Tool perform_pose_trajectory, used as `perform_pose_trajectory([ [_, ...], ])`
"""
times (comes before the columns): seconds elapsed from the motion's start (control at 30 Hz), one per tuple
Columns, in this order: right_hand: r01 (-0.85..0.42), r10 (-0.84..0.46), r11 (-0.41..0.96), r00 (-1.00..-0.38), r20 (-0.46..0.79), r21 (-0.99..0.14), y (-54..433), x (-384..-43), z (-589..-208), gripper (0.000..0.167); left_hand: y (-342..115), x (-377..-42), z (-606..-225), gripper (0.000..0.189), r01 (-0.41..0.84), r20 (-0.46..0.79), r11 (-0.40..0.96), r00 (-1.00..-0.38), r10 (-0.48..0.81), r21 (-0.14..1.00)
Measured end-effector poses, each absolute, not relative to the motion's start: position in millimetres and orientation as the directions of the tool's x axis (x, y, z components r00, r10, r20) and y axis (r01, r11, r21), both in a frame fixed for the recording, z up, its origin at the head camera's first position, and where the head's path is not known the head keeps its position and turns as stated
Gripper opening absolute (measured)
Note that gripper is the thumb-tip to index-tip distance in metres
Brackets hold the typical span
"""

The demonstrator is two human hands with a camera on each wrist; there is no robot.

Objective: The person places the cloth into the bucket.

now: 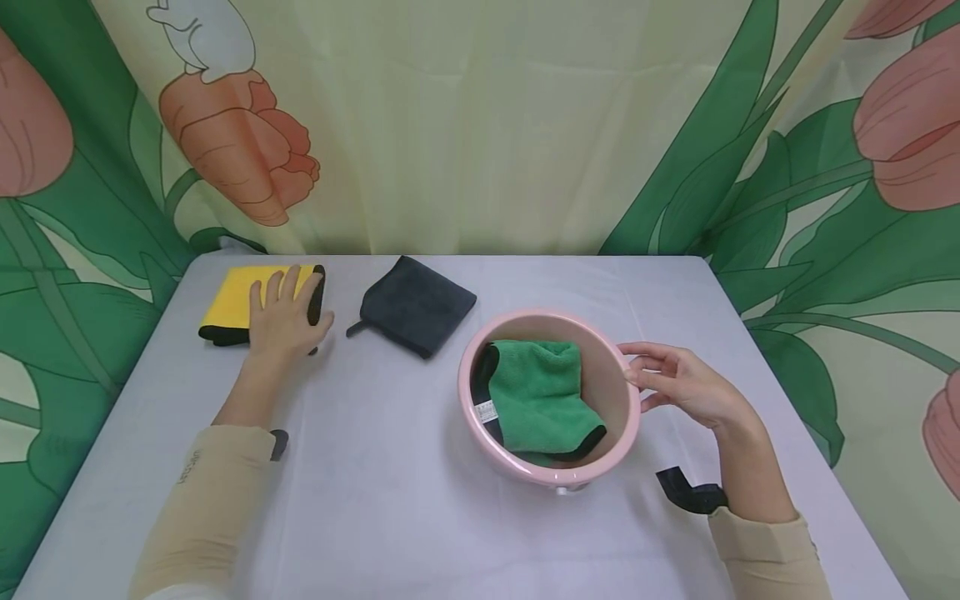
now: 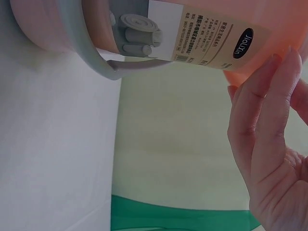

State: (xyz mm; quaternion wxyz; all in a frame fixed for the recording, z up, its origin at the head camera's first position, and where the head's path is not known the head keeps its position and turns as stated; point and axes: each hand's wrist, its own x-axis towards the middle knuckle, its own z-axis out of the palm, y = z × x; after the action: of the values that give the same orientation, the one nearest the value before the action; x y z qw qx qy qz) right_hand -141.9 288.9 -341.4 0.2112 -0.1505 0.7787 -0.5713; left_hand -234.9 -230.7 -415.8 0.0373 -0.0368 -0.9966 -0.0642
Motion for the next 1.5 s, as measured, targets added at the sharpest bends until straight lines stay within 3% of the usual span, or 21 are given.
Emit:
perform_pose_trajectory([
  [0.73, 0.008, -0.473, 0.312, -0.866, -0.163, -0.95, 287.1, -140.3, -337.9, 0.038, -324.0, -226.9, -436.4, 0.074, -0.026, -0.039, 0.989, -0.999, -0.021, 0.142],
  [1.5, 0.018, -0.462, 0.328, -0.869, -0.177, -0.945, 286.3, -140.7, -337.8, 0.042, -338.2, -217.9, -443.0, 0.074, -0.057, -0.096, 0.984, -0.995, -0.041, 0.167],
])
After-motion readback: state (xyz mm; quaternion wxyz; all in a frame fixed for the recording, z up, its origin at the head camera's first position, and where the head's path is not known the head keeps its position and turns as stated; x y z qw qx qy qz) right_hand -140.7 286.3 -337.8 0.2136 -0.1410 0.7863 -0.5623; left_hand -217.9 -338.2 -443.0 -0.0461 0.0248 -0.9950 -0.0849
